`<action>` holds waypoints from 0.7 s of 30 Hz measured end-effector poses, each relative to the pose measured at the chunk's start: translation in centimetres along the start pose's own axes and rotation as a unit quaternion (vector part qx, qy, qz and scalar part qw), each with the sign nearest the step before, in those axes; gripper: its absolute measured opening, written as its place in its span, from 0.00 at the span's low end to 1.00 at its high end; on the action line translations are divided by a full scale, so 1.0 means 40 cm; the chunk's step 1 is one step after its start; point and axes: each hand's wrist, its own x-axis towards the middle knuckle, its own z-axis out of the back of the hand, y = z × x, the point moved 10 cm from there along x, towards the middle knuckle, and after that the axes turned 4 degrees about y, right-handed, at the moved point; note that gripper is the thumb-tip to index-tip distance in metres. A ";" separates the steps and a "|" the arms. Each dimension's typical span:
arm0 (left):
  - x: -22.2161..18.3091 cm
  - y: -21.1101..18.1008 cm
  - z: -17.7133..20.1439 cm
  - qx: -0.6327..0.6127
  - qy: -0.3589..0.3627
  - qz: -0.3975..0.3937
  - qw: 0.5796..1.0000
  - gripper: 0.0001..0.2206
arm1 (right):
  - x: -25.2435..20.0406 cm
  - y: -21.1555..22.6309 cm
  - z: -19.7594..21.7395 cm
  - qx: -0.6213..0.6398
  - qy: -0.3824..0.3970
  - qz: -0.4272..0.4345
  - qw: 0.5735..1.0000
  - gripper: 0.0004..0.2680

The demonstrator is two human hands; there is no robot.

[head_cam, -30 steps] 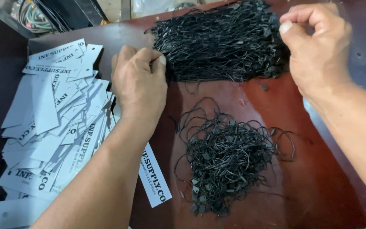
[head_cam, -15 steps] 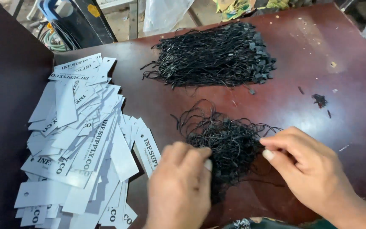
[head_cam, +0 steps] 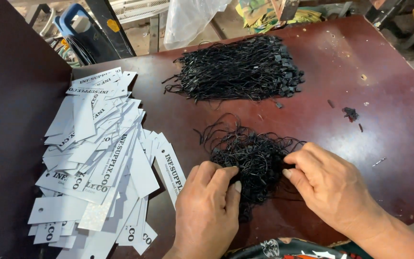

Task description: Untangling and separating individual black string tag fasteners from a pile on a production table.

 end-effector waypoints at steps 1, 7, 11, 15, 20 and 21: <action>-0.001 0.002 -0.002 0.000 0.000 0.001 1.000 0.09 | 0.000 0.000 -0.001 0.000 0.001 0.000 1.000 0.03; 0.002 0.007 -0.011 0.010 0.009 0.009 1.000 0.09 | -0.004 -0.003 -0.005 0.006 0.008 0.007 1.000 0.07; 0.003 0.007 -0.012 0.011 0.011 0.011 1.000 0.09 | -0.009 -0.018 -0.013 0.024 0.013 -0.005 1.000 0.08; 0.002 0.006 -0.008 0.012 0.007 0.011 1.000 0.09 | 0.002 0.014 0.007 -0.012 -0.005 0.020 1.000 0.04; 0.007 0.011 0.013 -0.033 0.002 0.047 0.998 0.09 | -0.023 -0.027 -0.003 0.038 0.003 -0.011 0.999 0.08; 0.008 0.020 0.020 -0.071 -0.002 0.072 0.995 0.10 | -0.035 -0.059 -0.011 0.061 0.010 -0.054 0.997 0.08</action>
